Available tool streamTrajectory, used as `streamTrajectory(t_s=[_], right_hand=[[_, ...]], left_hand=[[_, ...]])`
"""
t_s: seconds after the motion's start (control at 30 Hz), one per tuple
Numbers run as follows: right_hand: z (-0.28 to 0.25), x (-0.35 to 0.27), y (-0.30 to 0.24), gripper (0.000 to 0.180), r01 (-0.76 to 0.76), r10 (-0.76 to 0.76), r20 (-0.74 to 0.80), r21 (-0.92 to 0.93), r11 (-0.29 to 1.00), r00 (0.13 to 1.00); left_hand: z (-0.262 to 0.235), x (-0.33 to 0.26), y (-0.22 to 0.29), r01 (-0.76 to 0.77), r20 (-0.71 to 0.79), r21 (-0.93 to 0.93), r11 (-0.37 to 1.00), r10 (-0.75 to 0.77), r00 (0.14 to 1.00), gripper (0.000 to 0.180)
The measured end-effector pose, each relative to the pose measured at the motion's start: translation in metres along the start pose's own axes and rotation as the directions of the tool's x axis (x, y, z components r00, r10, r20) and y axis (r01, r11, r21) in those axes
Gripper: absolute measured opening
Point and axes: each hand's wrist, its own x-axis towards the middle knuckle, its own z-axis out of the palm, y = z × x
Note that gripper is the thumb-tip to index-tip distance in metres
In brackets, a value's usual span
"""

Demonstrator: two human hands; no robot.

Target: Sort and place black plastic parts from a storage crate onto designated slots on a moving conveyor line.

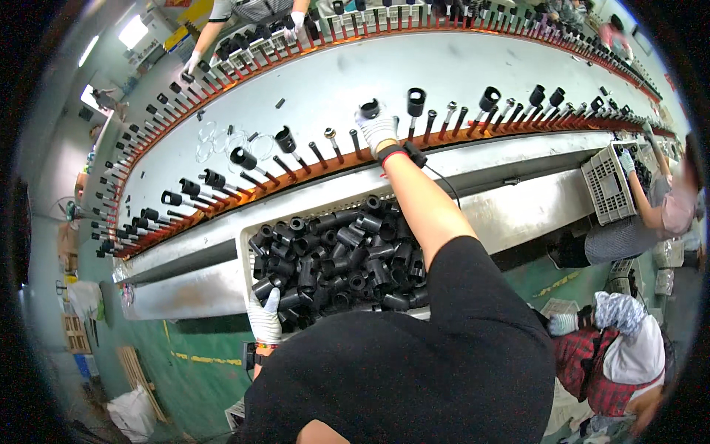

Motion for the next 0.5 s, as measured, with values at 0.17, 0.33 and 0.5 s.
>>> streamTrajectory(t_s=[0.17, 0.33, 0.5], right_hand=[[0.104, -0.199, -0.117, 0.059, -0.026, 0.304, 0.19, -0.81, 0.586, 0.934], [0.086, -0.313, -0.137, 0.088, 0.229, 0.766, 0.537, -0.843, 0.486, 0.353], [0.024, -0.272, -0.165, 0.063, -0.028, 0.721, 0.557, -0.783, 0.621, 0.413]], left_hand=[[0.035, -0.016, 0.054, -0.031, -0.056, -0.098, 0.995, 0.026, 0.998, 0.041], [0.09, -0.016, 0.065, -0.145, -0.061, 0.065, 0.987, 0.149, 0.987, 0.043], [0.122, -0.03, 0.09, -0.123, 0.011, -0.081, 0.989, 0.125, 0.992, 0.031]])
